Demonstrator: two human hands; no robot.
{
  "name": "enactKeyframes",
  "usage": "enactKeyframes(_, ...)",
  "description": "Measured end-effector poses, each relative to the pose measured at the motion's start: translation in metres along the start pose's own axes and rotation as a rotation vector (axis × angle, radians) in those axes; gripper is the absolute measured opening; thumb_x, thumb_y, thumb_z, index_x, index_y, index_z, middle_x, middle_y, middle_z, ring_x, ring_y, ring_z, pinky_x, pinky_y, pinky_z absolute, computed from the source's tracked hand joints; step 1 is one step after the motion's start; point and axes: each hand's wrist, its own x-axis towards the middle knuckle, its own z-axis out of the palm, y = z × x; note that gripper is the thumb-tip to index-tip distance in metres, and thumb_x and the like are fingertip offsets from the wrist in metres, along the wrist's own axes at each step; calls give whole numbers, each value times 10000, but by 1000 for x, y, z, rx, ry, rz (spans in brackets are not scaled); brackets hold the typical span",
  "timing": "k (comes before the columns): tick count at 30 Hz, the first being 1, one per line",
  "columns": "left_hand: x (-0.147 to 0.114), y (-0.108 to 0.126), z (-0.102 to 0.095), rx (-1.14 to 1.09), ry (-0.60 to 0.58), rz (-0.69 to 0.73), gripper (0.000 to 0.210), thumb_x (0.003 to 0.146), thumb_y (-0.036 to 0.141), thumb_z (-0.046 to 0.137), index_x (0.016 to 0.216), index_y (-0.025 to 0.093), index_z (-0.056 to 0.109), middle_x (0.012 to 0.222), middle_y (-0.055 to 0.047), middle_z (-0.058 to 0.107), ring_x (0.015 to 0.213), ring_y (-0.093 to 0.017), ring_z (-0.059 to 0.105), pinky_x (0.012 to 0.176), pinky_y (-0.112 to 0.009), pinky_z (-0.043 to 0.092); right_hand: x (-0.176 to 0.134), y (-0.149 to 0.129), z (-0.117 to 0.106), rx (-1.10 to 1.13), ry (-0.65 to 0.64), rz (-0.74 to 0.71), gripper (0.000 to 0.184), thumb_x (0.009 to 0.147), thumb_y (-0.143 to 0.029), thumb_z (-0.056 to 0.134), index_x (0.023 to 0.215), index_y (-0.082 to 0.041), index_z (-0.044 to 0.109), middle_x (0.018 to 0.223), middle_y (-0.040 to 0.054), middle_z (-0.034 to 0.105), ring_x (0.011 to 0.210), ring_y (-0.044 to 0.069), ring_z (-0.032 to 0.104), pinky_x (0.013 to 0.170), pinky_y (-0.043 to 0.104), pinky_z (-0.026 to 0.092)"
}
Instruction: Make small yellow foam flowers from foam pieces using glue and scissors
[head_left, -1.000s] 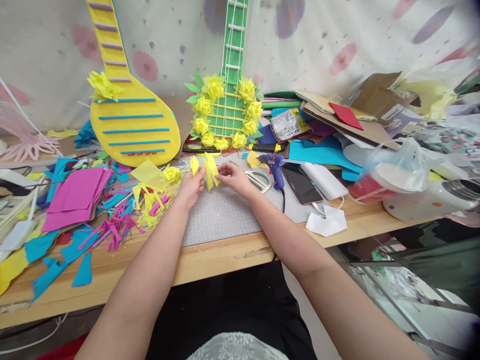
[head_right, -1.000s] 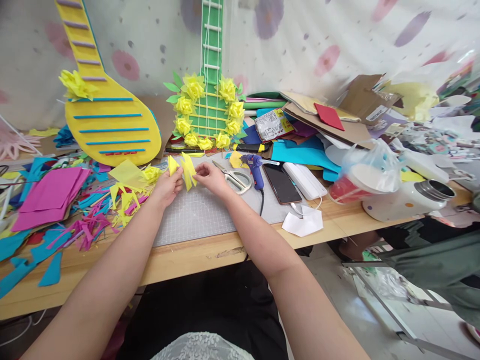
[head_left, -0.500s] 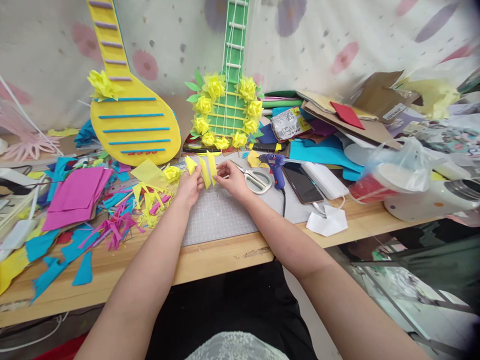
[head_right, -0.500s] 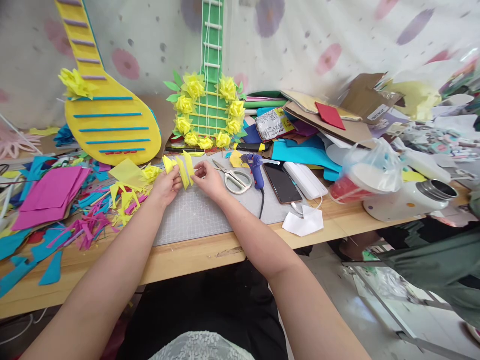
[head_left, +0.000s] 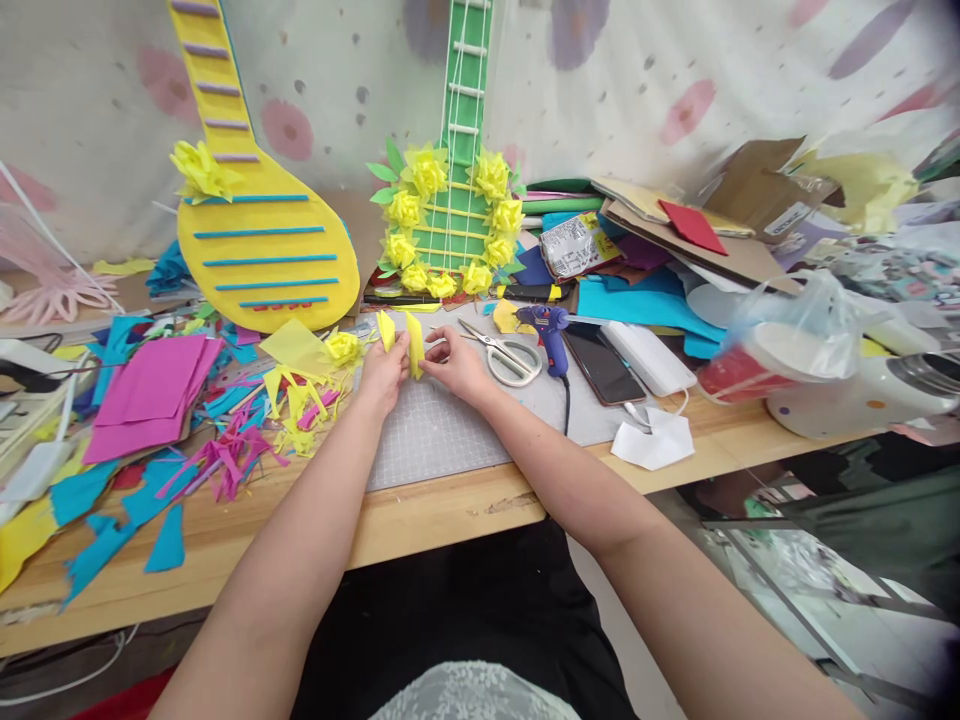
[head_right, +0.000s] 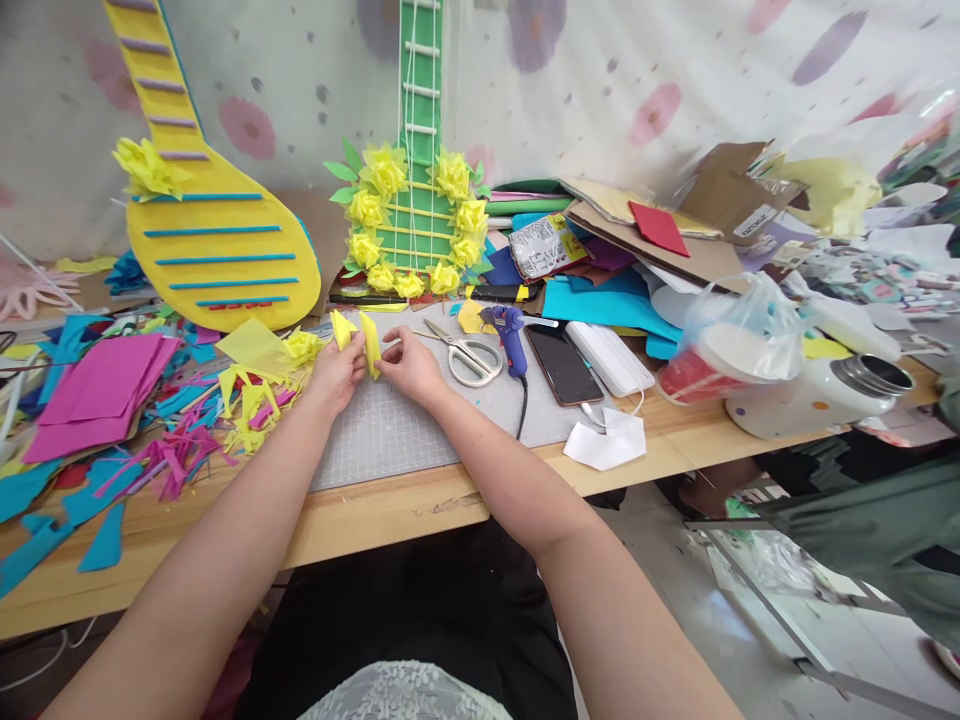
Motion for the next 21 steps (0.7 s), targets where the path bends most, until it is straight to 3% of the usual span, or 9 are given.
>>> enactKeyframes(7, -1, -1, 1, 57, 16, 3, 277, 717, 283, 693, 712, 177, 437, 454, 124, 252, 343, -5, 219, 354, -140, 149, 0, -2, -3, 55, 82, -57, 292, 700, -247, 618, 940, -230, 451, 735, -42, 641, 682, 125, 603, 708, 315, 483)
enactKeyframes(21, -5, 0, 5, 73, 5, -22, 210, 723, 251, 672, 714, 173, 478, 450, 111, 278, 361, -17, 243, 366, -148, 175, -1, -2, -4, 49, 61, -70, 283, 691, -201, 609, 924, -225, 450, 731, -47, 633, 668, 116, 586, 704, 299, 473)
